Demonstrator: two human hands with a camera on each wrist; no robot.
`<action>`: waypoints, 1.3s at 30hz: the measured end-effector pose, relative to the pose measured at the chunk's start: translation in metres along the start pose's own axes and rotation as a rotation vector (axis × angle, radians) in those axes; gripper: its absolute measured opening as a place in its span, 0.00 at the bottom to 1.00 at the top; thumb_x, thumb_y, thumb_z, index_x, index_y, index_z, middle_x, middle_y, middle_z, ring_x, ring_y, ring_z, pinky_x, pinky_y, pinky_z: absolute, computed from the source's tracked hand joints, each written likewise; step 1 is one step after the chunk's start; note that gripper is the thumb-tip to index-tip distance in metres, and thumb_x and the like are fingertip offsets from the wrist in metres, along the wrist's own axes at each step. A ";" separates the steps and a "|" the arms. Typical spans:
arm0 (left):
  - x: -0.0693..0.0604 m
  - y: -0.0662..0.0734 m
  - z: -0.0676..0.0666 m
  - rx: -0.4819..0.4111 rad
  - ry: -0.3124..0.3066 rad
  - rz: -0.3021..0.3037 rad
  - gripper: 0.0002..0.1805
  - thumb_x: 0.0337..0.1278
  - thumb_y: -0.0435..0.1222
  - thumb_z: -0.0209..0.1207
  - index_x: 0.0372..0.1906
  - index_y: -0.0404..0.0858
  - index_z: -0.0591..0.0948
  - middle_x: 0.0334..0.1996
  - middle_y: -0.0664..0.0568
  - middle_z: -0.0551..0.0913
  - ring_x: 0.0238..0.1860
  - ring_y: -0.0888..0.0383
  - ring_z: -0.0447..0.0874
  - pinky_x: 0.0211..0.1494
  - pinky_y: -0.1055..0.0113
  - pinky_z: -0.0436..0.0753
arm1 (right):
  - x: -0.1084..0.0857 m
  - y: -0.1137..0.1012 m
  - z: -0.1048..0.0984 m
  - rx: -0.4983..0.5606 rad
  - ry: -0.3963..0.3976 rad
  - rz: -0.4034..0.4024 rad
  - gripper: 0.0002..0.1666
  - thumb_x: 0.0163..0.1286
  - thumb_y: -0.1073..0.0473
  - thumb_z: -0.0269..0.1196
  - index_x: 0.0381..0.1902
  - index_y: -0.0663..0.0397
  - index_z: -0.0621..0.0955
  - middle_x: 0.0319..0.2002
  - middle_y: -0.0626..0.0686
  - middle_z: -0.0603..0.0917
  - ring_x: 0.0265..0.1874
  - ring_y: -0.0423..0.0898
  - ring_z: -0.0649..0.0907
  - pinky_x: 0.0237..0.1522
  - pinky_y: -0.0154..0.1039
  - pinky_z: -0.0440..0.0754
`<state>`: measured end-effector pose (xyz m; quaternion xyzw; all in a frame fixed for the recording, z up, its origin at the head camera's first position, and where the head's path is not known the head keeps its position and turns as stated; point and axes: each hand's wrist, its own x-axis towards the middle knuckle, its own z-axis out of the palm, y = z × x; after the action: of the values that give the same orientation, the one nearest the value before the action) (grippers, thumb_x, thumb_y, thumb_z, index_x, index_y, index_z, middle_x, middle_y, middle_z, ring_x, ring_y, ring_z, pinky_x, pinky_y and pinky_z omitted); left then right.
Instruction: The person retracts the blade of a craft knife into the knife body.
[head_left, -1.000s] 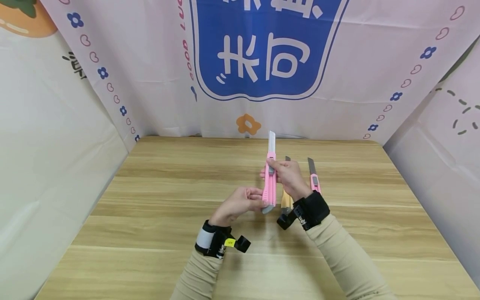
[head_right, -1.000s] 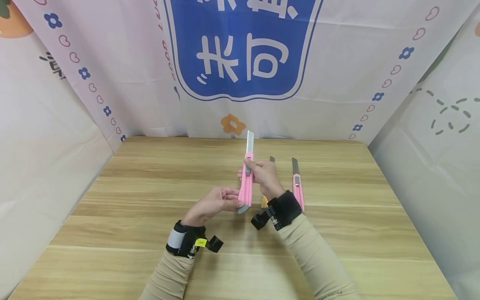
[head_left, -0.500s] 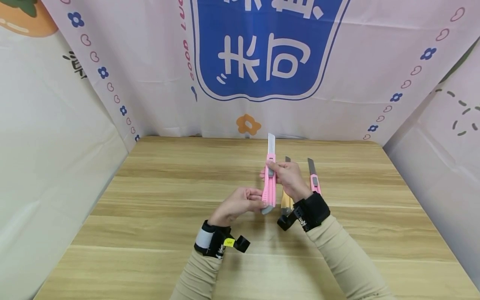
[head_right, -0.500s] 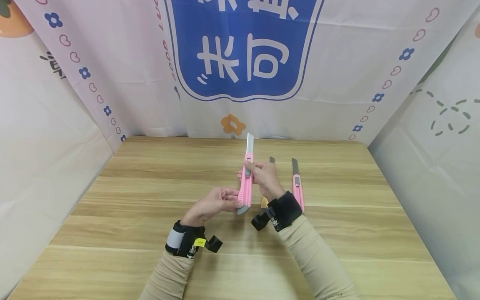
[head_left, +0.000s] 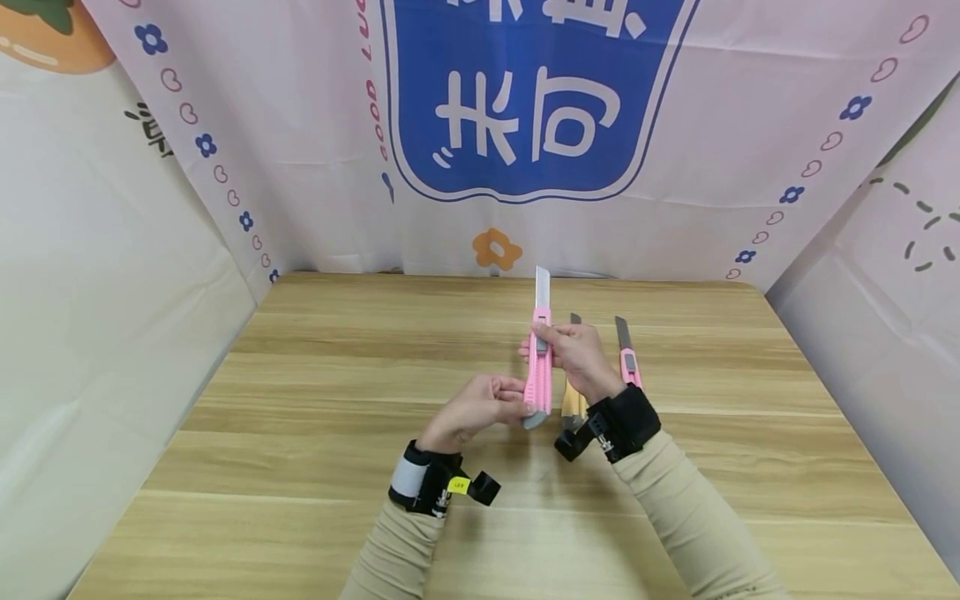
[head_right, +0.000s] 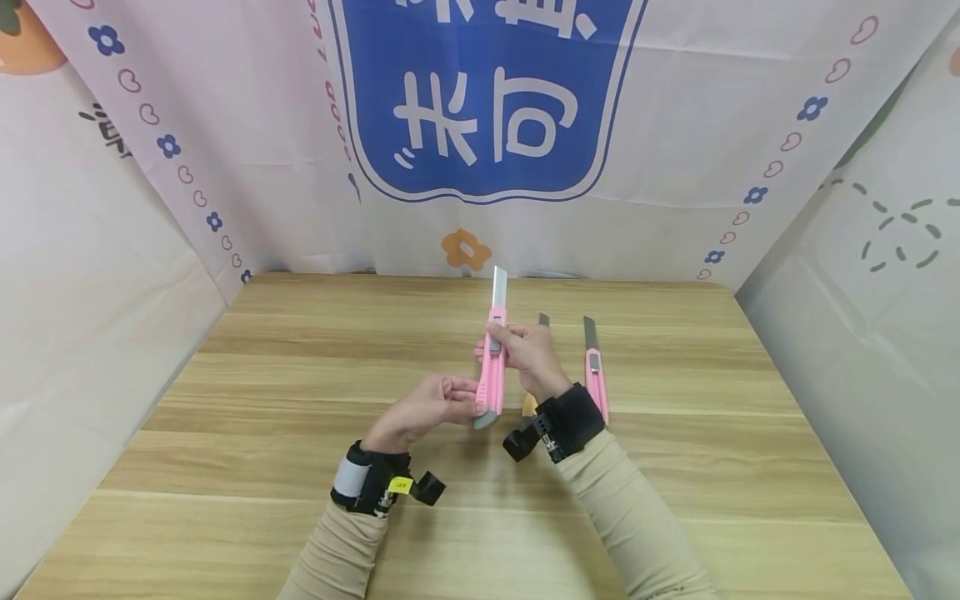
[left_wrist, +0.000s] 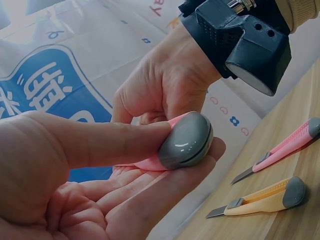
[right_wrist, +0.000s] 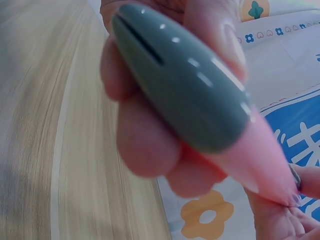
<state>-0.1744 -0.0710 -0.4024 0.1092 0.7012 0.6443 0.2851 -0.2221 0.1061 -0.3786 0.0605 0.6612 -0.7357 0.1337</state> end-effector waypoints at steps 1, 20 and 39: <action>0.000 0.000 0.000 0.002 -0.003 0.002 0.19 0.56 0.27 0.60 0.55 0.29 0.78 0.37 0.50 0.90 0.33 0.66 0.85 0.56 0.52 0.84 | 0.000 0.000 0.000 -0.003 -0.001 0.003 0.24 0.72 0.59 0.57 0.58 0.73 0.74 0.24 0.46 0.89 0.26 0.38 0.88 0.38 0.34 0.89; -0.002 0.002 -0.002 0.004 0.008 0.014 0.22 0.57 0.27 0.59 0.57 0.28 0.76 0.47 0.39 0.86 0.34 0.67 0.86 0.57 0.53 0.84 | -0.001 0.001 0.003 -0.017 -0.059 0.031 0.28 0.74 0.48 0.54 0.59 0.67 0.75 0.28 0.44 0.89 0.31 0.38 0.88 0.41 0.34 0.88; -0.002 0.002 -0.004 0.017 0.018 0.011 0.20 0.56 0.27 0.59 0.56 0.28 0.77 0.42 0.42 0.89 0.33 0.66 0.86 0.55 0.55 0.85 | 0.003 0.004 0.008 -0.010 -0.025 0.032 0.27 0.74 0.50 0.54 0.56 0.71 0.76 0.24 0.45 0.88 0.27 0.38 0.88 0.37 0.35 0.89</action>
<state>-0.1753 -0.0751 -0.3999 0.1100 0.7086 0.6407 0.2742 -0.2237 0.0979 -0.3823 0.0614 0.6622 -0.7307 0.1541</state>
